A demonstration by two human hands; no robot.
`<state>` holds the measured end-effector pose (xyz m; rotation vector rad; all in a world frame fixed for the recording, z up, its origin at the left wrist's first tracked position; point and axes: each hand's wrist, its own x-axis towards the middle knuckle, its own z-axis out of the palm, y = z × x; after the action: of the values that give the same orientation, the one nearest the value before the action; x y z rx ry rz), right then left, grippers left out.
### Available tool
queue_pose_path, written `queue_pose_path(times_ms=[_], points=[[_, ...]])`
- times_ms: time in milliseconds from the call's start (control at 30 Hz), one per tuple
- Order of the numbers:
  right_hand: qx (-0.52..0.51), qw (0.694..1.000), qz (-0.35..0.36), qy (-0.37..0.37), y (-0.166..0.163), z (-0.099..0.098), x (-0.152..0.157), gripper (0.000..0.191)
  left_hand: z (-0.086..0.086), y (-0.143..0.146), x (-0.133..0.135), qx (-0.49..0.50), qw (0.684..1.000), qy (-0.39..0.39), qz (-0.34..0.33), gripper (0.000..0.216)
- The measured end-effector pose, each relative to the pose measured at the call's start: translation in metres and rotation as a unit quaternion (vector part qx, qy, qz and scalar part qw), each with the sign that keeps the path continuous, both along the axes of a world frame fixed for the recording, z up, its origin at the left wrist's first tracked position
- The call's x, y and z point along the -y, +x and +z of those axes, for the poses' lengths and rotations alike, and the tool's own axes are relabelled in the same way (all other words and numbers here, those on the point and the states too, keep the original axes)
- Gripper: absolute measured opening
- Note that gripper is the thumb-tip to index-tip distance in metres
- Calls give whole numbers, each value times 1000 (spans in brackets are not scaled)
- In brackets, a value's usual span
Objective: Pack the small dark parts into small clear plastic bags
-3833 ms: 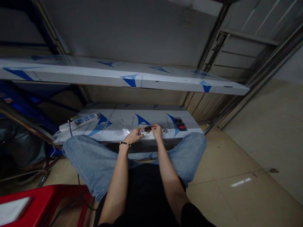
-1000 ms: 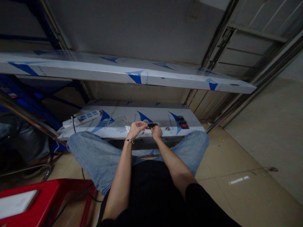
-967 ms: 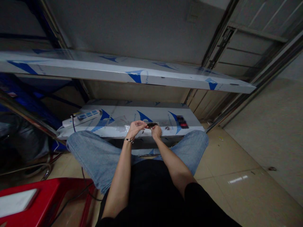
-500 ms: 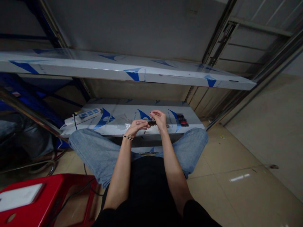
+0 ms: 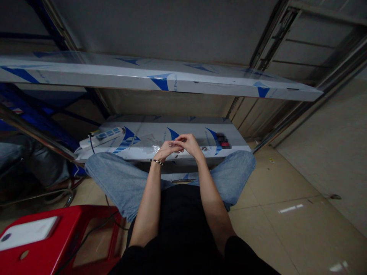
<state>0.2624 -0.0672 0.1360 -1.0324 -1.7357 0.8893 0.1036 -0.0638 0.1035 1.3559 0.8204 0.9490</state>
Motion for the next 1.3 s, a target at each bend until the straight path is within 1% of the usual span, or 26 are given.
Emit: queue_pose_path(times_ms=[100, 167, 267, 367, 433, 500, 567, 633, 733, 800, 900, 1067, 1200, 1300], points=[[-15, 999, -28, 41, 2, 0, -1, 28, 3, -3, 2, 24, 1000, 1, 5, 32], [-43, 997, -45, 49, 4, -2, -3, 32, 5, -4, 3, 60, 998, -5, 14, 34], [-71, 995, -62, 22, 10, -10, -9, 37, 7, -4, 5, 117, 992, -14, 35, 38], [-81, 994, -66, -34, 16, -18, -10, 44, 8, -5, 6, 159, 985, -17, 57, 38], [-83, 992, -43, -88, 19, -22, -8, 49, 8, -5, 8, 192, 979, -17, 73, 37], [-70, 987, 4, -144, 22, -23, -4, 52, 8, -6, 9, 226, 970, -11, 93, 36], [-45, 981, 59, -177, 24, -23, 0, 51, 8, -7, 9, 247, 962, 0, 118, 35], [-24, 979, 101, -173, 24, -23, 4, 46, 10, -7, 10, 250, 959, 9, 134, 36], [-20, 982, 129, -138, 22, -23, 5, 39, 13, -7, 11, 241, 961, 16, 131, 39], [-32, 983, 130, -127, 19, -26, 4, 37, 14, -6, 12, 241, 963, 14, 118, 40], [-51, 982, 120, -135, 13, -31, 3, 37, 16, -4, 13, 238, 966, 9, 98, 39], [-59, 982, 101, -145, 7, -37, 4, 37, 16, -1, 14, 207, 973, 9, 102, 38], [-70, 978, 117, -155, 8, -36, 9, 38, 18, 0, 16, 190, 976, 6, 107, 37], [-61, 973, 142, -172, 6, -38, 14, 35, 17, -1, 18, 172, 979, 20, 104, 34]])
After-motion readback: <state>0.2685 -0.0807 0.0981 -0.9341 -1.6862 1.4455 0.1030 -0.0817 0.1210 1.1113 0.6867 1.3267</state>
